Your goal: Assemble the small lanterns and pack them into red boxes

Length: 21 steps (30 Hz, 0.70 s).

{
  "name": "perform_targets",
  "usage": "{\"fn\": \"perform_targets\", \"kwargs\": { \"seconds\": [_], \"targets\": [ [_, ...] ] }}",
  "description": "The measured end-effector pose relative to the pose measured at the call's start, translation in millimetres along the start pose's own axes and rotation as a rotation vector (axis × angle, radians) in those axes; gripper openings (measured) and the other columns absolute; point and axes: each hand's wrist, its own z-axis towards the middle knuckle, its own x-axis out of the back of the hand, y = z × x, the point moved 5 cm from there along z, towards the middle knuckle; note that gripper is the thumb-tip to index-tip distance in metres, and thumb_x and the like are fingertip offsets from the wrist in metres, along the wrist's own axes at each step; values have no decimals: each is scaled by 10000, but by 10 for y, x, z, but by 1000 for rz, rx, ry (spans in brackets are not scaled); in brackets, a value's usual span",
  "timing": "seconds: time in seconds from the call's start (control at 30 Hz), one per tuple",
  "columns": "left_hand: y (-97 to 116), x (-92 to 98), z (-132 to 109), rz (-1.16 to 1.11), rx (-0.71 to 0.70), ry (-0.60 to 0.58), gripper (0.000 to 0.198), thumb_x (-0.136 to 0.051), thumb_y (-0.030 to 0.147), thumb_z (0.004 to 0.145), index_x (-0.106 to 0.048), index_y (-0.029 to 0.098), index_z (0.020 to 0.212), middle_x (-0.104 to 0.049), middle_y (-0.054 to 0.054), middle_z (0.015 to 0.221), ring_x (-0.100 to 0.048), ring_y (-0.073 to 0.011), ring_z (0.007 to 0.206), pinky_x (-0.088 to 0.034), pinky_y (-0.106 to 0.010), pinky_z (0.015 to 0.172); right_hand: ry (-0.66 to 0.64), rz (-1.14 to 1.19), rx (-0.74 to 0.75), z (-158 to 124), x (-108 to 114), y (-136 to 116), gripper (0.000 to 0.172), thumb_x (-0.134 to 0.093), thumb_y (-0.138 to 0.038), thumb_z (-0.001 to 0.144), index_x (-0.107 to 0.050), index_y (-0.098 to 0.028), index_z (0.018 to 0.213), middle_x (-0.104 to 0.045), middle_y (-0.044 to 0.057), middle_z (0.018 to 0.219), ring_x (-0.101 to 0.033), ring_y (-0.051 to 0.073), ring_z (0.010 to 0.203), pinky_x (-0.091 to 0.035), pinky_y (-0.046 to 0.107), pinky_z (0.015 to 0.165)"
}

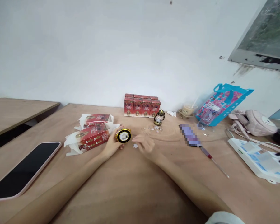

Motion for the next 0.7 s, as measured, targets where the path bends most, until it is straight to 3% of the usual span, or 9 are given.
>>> {"fn": "perform_targets", "kwargs": {
  "seconds": [0.13,0.33,0.53,0.63,0.7],
  "targets": [
    [8,-2,-6,-25,-22,-3,771,-662,178,569,-416,207,1299,-596,-82,1112,-503,-34,438,-416,-173,366,28,103,219,204,-46,-303,233,-469,-93,891,-591,-232,1033,-711,62,934,-670,152,913,-561,296,772],
    [14,-13,-13,-24,-17,-8,779,-644,159,578,-409,223,1318,-593,-78,1120,-506,-37,450,-421,-174,380,56,-29,296,225,-129,-261,208,-524,-101,868,-627,-246,976,-733,31,865,-673,173,866,-547,328,763],
    [14,-16,-18,-22,13,-15,790,-637,147,578,-406,233,1328,-606,-61,1090,-509,-39,464,-429,-165,386,-38,-49,194,122,-165,-213,290,-544,-115,865,-618,-309,1067,-734,-8,966,-640,171,933,-486,337,836],
    [8,-12,-20,-26,26,-11,783,-636,154,585,-400,241,1326,-604,-62,1108,-520,-34,446,-430,-165,383,-4,-101,150,152,-71,-153,277,-523,-140,870,-616,-291,1082,-717,7,1030,-619,184,961,-467,361,861],
    [0,-3,-19,-16,38,4,776,-618,135,578,-403,240,1315,-609,-59,1111,-532,-35,438,-437,-166,386,21,-158,26,200,24,30,260,-494,-150,878,-620,-248,1084,-705,42,1044,-598,207,972,-453,390,883]
  ]
}}
